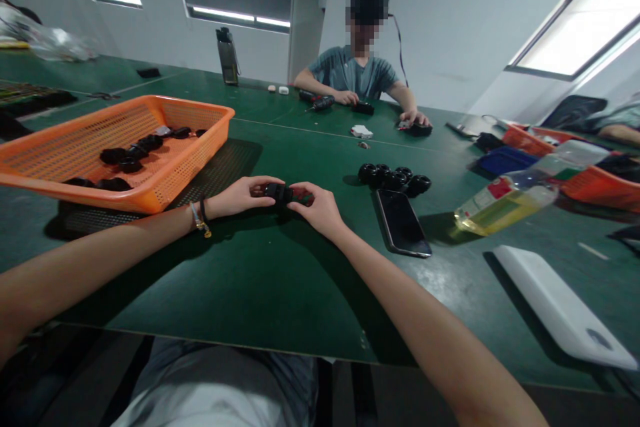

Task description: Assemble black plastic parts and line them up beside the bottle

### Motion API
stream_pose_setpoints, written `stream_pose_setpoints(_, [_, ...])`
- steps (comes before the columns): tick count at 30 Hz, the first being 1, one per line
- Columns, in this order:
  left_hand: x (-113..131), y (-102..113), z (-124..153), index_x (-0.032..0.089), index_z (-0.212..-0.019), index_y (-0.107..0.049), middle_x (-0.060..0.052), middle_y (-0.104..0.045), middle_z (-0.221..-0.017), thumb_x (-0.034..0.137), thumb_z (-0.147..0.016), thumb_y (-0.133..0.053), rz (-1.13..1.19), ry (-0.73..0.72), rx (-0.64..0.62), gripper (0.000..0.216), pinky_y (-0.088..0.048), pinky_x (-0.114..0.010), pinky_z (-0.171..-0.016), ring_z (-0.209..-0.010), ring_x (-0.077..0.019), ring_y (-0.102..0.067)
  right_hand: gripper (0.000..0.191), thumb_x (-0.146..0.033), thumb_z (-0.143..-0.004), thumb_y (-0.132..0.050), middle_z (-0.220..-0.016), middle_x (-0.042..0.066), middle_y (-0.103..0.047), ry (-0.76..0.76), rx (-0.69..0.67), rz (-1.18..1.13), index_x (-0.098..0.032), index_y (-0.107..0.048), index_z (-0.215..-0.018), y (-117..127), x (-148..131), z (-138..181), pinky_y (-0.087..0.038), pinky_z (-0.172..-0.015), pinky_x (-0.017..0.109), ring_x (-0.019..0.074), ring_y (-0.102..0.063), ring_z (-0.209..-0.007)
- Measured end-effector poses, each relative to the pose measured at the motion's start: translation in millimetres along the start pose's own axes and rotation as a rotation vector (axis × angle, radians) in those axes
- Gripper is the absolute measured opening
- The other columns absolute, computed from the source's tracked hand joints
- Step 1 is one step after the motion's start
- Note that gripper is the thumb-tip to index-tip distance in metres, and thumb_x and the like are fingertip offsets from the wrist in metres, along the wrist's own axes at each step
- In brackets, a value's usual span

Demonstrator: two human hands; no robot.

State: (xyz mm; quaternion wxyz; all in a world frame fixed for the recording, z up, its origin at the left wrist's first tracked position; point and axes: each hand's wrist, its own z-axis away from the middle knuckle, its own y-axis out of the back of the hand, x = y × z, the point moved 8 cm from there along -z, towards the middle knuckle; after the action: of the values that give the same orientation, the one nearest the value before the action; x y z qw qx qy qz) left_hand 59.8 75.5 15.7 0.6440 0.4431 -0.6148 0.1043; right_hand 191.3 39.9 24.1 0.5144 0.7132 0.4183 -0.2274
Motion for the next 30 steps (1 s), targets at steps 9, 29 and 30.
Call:
stream_pose_setpoints(9, [-2.0, 0.2, -0.3, 0.013, -0.115, -0.054, -0.009, -0.062, -0.111, 0.032, -0.068, -0.064, 0.026, 0.008, 0.004, 0.052, -0.045, -0.037, -0.090, -0.100, -0.0209, -0.059, 0.025, -0.020, -0.065, -0.065, -0.081, 0.001, -0.069, -0.011, -0.006, -0.024, -0.020, -0.066, -0.091, -0.7, 0.7, -0.2, -0.048, -0.063, 0.028, 0.0151, -0.062, -0.074])
stream_pose_setpoints(29, [-1.8, 0.0, -0.5, 0.012, -0.115, -0.053, -0.010, -0.062, -0.112, 0.030, -0.068, -0.063, 0.018, 0.011, -0.002, 0.051, -0.045, -0.039, -0.091, -0.100, -0.0209, -0.059, 0.026, -0.020, -0.066, -0.065, -0.081, 0.002, -0.069, -0.012, -0.013, -0.022, -0.018, -0.066, -0.092, -1.8, 1.4, -0.1, -0.048, -0.062, 0.027, 0.0147, -0.063, -0.072])
stream_pose_setpoints(30, [-1.7, 0.0, -0.6, 0.012, -0.115, -0.053, -0.010, -0.062, -0.111, 0.030, -0.068, -0.063, 0.016, 0.012, 0.000, 0.051, -0.045, -0.038, -0.090, -0.099, -0.0207, -0.059, 0.027, -0.019, -0.065, -0.065, -0.080, 0.002, -0.069, -0.012, -0.014, -0.020, -0.018, -0.067, -0.092, -1.9, 1.8, -0.2, -0.047, -0.062, 0.027, 0.0146, -0.063, -0.071])
